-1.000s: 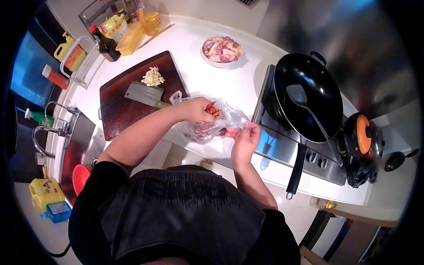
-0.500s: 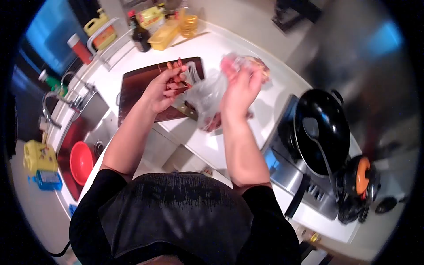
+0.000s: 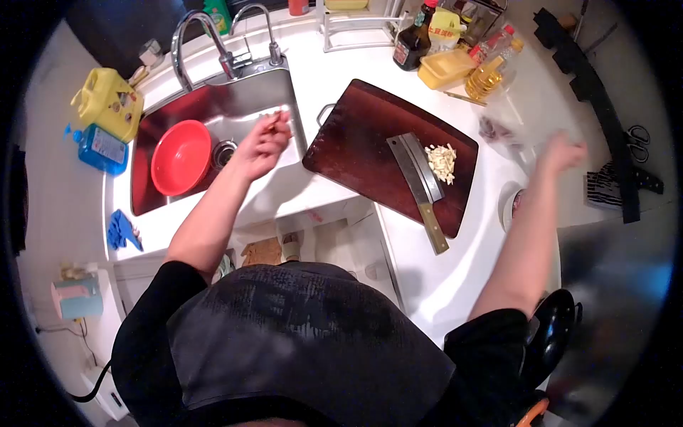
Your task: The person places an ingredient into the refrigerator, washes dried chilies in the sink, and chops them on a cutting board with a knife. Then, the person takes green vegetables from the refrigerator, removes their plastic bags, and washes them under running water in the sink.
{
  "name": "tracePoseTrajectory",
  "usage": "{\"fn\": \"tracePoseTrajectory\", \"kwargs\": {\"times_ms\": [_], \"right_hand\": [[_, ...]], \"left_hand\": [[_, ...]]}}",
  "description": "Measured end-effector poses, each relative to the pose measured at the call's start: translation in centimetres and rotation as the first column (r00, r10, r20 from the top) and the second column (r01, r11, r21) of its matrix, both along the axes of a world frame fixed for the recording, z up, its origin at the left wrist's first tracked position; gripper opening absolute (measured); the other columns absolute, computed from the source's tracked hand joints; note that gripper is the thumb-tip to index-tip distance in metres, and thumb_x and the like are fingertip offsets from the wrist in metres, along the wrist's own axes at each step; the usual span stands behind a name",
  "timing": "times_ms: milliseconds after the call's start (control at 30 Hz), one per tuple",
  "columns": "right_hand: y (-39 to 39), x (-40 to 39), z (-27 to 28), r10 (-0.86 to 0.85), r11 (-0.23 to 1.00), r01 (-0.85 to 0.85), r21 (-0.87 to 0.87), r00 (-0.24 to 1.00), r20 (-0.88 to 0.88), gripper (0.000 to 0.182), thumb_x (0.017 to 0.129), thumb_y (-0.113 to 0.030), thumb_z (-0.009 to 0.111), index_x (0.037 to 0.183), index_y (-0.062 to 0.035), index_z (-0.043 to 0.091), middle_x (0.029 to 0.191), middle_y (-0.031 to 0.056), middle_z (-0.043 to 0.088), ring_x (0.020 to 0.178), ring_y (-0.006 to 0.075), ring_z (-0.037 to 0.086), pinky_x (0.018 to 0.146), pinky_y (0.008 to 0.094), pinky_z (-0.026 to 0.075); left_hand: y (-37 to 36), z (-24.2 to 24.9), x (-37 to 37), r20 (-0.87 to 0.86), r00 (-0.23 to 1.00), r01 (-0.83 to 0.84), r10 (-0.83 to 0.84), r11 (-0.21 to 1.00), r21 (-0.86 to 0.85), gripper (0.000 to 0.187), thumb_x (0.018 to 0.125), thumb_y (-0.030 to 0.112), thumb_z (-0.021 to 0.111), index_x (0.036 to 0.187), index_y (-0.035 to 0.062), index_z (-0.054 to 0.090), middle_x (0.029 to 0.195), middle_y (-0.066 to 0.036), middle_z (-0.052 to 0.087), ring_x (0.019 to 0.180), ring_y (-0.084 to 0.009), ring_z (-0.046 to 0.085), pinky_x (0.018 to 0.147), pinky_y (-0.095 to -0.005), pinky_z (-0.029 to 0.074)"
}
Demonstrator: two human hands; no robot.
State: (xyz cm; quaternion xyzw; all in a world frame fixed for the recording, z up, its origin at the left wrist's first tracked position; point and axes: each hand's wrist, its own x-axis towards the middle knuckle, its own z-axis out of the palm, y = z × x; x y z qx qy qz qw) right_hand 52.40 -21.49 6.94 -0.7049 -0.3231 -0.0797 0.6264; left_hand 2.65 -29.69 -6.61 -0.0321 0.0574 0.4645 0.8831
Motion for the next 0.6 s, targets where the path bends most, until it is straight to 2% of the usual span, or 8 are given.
{"fn": "tracePoseTrajectory", "kwargs": {"times_ms": [67, 100, 133, 167, 233, 300, 500, 600], "right_hand": [[-4.0, -10.2, -6.8, 0.475, 0.879, -0.436, -0.191, 0.832, 0.288, 0.029, 0.071, 0.001, 0.055, 0.099, 0.0023, 0.049, 0.099, 0.0165, 0.051, 0.086, 0.0254, 0.054, 0.073, 0.0333, 0.045], [-6.9, -16.6, -9.5, 0.714, 0.7, -0.638, -0.322, 0.648, 0.266, 0.016, 0.07, 0.003, 0.054, 0.084, -0.002, 0.058, 0.09, 0.0112, 0.055, 0.081, 0.0236, 0.054, 0.07, 0.0322, 0.045], [-9.0, -20.7, -12.8, 0.871, 0.454, -0.767, -0.453, 0.489, 0.044, 0.014, 0.07, 0.003, 0.053, 0.081, -0.0039, 0.059, 0.085, 0.01, 0.056, 0.076, 0.0217, 0.054, 0.068, 0.0315, 0.045], [-11.1, -24.6, -14.5, 0.926, 0.363, -0.853, -0.376, 0.376, 0.041, 0.014, 0.073, 0.002, 0.053, 0.083, -0.0045, 0.06, 0.085, 0.0107, 0.056, 0.07, 0.0199, 0.055, 0.062, 0.0302, 0.046], [-12.3, -29.4, -15.8, 0.933, 0.202, -0.927, -0.315, 0.28, -0.227, 0.012, 0.08, 0.0, 0.051, 0.088, -0.0013, 0.059, 0.085, 0.0114, 0.057, 0.062, 0.0164, 0.056, 0.055, 0.0268, 0.045], [-11.4, -31.9, -15.2, 0.899, 0.195, -0.954, -0.227, 0.267, -0.349, 0.012, 0.08, 0.001, 0.05, 0.088, -0.0002, 0.059, 0.084, 0.0118, 0.057, 0.062, 0.0155, 0.056, 0.055, 0.0254, 0.044], [-11.9, -35.4, -15.4, 0.973, 0.002, -0.943, -0.334, 0.079, -0.216, 0.011, 0.082, -0.002, 0.049, 0.086, 0.0006, 0.058, 0.08, 0.0105, 0.058, 0.066, 0.0158, 0.056, 0.059, 0.0257, 0.044], [-15.2, -36.4, -17.4, 0.884, -0.166, -0.963, -0.213, -0.05, -0.464, 0.012, 0.082, -0.005, 0.048, 0.084, -0.0019, 0.059, 0.078, 0.0095, 0.059, 0.068, 0.0175, 0.056, 0.062, 0.0266, 0.043]], "left_hand": [[-0.7, -1.5, -3.0, -0.053, 0.998, -0.025, 0.021, 0.997, -0.067, 0.019, 0.086, 0.012, 0.052, 0.102, 0.0033, 0.049, 0.075, 0.001, 0.043, 0.053, -0.0019, 0.036, 0.032, -0.011, 0.025], [-1.1, -2.4, -4.3, -0.088, 0.996, -0.023, 0.015, 0.996, -0.089, 0.018, 0.086, 0.012, 0.051, 0.102, 0.0032, 0.049, 0.074, 0.001, 0.043, 0.052, -0.0019, 0.036, 0.032, -0.011, 0.025], [-1.4, -2.7, -5.5, -0.103, 0.995, -0.007, -0.004, 0.994, -0.107, 0.018, 0.087, 0.013, 0.049, 0.103, 0.0033, 0.049, 0.073, 0.001, 0.042, 0.053, -0.0019, 0.035, 0.032, -0.0112, 0.024], [-1.7, -3.1, -6.3, -0.133, 0.991, 0.003, -0.02, 0.992, -0.126, 0.018, 0.088, 0.014, 0.049, 0.103, 0.0034, 0.05, 0.073, 0.002, 0.041, 0.052, -0.002, 0.035, 0.032, -0.0113, 0.024], [-2.3, -3.5, -8.4, -0.195, 0.98, -0.002, -0.027, 0.989, -0.145, 0.018, 0.088, 0.016, 0.049, 0.102, 0.0036, 0.05, 0.072, 0.002, 0.04, 0.052, -0.0021, 0.034, 0.032, -0.0114, 0.024], [-2.5, -4.2, -10.1, -0.174, 0.984, 0.022, -0.037, 0.996, -0.083, 0.018, 0.088, 0.017, 0.05, 0.1, 0.0041, 0.052, 0.07, 0.003, 0.039, 0.051, -0.002, 0.031, 0.031, -0.0113, 0.023], [-3.0, -5.1, -13.5, -0.019, 0.998, -0.056, 0.055, 0.996, -0.063, 0.019, 0.089, 0.016, 0.045, 0.103, 0.0027, 0.05, 0.069, 0.003, 0.035, 0.05, -0.0039, 0.025, 0.03, -0.0129, 0.022], [-4.1, -5.9, -15.1, -0.165, 0.985, -0.05, 0.039, 0.997, -0.059, 0.02, 0.088, 0.019, 0.049, 0.102, 0.0052, 0.053, 0.067, 0.004, 0.035, 0.047, -0.0023, 0.024, 0.029, -0.0115, 0.02]]}}
